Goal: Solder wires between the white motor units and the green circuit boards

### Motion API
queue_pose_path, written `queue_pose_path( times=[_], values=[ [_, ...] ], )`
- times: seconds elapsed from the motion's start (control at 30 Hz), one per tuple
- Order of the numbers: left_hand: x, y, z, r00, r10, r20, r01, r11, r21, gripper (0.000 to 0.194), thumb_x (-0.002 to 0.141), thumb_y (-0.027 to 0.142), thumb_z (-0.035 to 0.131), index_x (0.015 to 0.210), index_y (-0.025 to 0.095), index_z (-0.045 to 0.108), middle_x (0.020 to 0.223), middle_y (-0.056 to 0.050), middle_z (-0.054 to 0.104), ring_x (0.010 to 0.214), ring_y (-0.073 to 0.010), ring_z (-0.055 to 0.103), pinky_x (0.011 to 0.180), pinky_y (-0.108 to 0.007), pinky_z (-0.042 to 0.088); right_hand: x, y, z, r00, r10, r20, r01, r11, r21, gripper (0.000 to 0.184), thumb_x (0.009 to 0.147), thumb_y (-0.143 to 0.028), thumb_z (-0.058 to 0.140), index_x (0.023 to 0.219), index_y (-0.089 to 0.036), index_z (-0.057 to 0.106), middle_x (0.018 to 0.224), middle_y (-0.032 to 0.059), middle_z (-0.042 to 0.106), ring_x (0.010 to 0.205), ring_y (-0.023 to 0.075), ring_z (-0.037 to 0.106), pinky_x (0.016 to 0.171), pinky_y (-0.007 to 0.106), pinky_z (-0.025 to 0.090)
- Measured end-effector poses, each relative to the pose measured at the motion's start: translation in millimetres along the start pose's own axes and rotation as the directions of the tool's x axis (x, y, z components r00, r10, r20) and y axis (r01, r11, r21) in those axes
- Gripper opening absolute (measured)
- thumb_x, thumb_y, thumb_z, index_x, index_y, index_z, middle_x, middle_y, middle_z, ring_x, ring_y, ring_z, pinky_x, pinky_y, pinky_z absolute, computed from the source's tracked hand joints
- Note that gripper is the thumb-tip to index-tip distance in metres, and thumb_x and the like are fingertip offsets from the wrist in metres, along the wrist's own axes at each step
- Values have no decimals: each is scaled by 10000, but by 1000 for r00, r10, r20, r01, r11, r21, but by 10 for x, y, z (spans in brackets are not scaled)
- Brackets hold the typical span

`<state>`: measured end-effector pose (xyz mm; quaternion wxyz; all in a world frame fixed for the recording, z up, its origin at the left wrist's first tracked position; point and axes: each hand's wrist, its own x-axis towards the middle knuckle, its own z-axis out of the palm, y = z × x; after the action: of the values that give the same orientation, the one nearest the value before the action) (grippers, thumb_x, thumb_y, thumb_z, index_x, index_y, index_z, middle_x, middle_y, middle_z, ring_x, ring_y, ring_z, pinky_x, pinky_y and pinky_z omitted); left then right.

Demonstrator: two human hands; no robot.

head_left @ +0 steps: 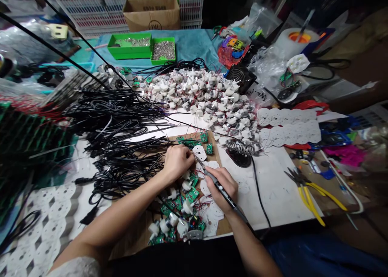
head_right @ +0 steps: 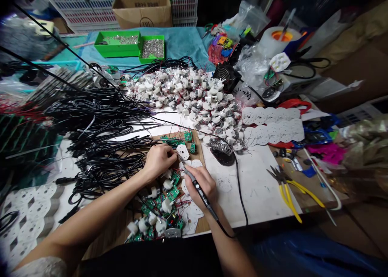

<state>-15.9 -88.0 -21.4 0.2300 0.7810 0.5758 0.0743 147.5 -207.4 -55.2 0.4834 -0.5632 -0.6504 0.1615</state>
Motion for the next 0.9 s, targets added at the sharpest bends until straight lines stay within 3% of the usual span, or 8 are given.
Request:
queue_pose_path(
  times=[0.37,0.9],
  values=[
    [2,-17,18,1000,-2,5,2,1000,-2,193,836,241,592,727,187,742,871,-69,755,831,-215,680,765,-315,433,-2,-27,-9,997,52,-50,-50,998,39,275,956,-162,618,1208,-215,717,962,67,712,861,188,702,769,314,601],
    [-13,-23,15,1000,11,-9,-10,1000,10,187,833,240,595,748,191,754,869,-59,751,842,-210,680,768,-312,447,1,7,8,999,21,-35,-20,999,33,272,950,-159,634,1203,-212,719,969,71,718,858,184,707,760,299,608]
  ],
)
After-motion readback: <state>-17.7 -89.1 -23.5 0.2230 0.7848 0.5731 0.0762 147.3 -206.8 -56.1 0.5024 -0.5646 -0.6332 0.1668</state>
